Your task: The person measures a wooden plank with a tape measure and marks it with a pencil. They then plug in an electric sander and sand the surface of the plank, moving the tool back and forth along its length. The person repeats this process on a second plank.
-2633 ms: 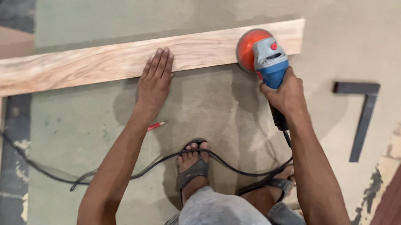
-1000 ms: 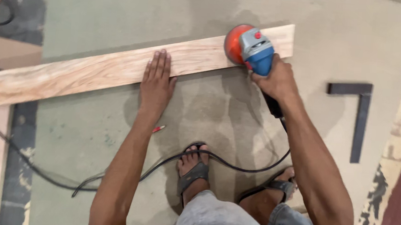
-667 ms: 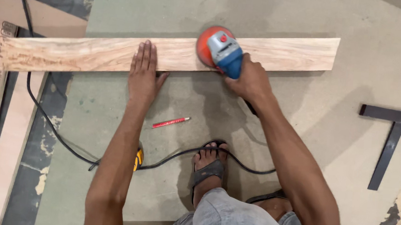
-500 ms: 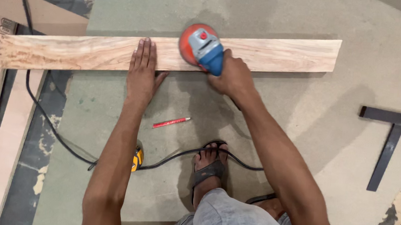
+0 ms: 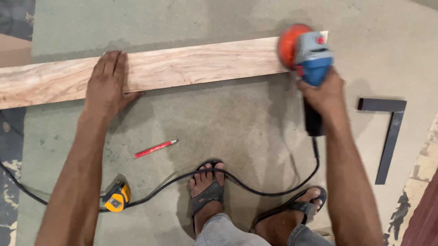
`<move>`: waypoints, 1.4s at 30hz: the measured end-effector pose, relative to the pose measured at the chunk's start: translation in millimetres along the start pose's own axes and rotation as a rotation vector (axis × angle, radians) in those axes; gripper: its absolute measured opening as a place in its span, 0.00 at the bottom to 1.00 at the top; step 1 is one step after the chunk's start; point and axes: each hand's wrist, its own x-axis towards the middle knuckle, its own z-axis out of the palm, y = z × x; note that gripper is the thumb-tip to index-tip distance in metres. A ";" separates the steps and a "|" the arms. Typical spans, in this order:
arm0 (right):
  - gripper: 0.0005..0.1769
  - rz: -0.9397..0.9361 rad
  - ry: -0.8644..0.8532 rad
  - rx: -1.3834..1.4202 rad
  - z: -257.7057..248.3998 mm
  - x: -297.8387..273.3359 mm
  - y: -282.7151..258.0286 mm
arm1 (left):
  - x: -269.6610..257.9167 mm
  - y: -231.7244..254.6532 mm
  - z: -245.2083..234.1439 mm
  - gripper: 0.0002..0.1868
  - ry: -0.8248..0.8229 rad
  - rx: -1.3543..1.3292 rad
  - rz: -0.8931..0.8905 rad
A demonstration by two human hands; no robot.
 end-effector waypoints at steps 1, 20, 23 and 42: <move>0.34 -0.002 0.033 -0.007 -10.2 5.4 17.4 | 0.6 1.3 -0.4 0.55 0.005 -0.018 0.007; 0.38 0.008 -0.028 -0.036 -52.0 34.8 50.7 | 137.0 227.1 98.7 0.59 -0.060 -0.133 0.075; 0.40 -0.047 -0.054 -0.028 -38.9 29.8 34.0 | 112.2 215.9 100.7 0.54 0.018 -0.078 0.104; 0.36 -0.384 -0.348 -0.173 106.7 -56.9 -229.6 | -104.7 15.1 39.9 0.38 0.214 -0.047 -0.342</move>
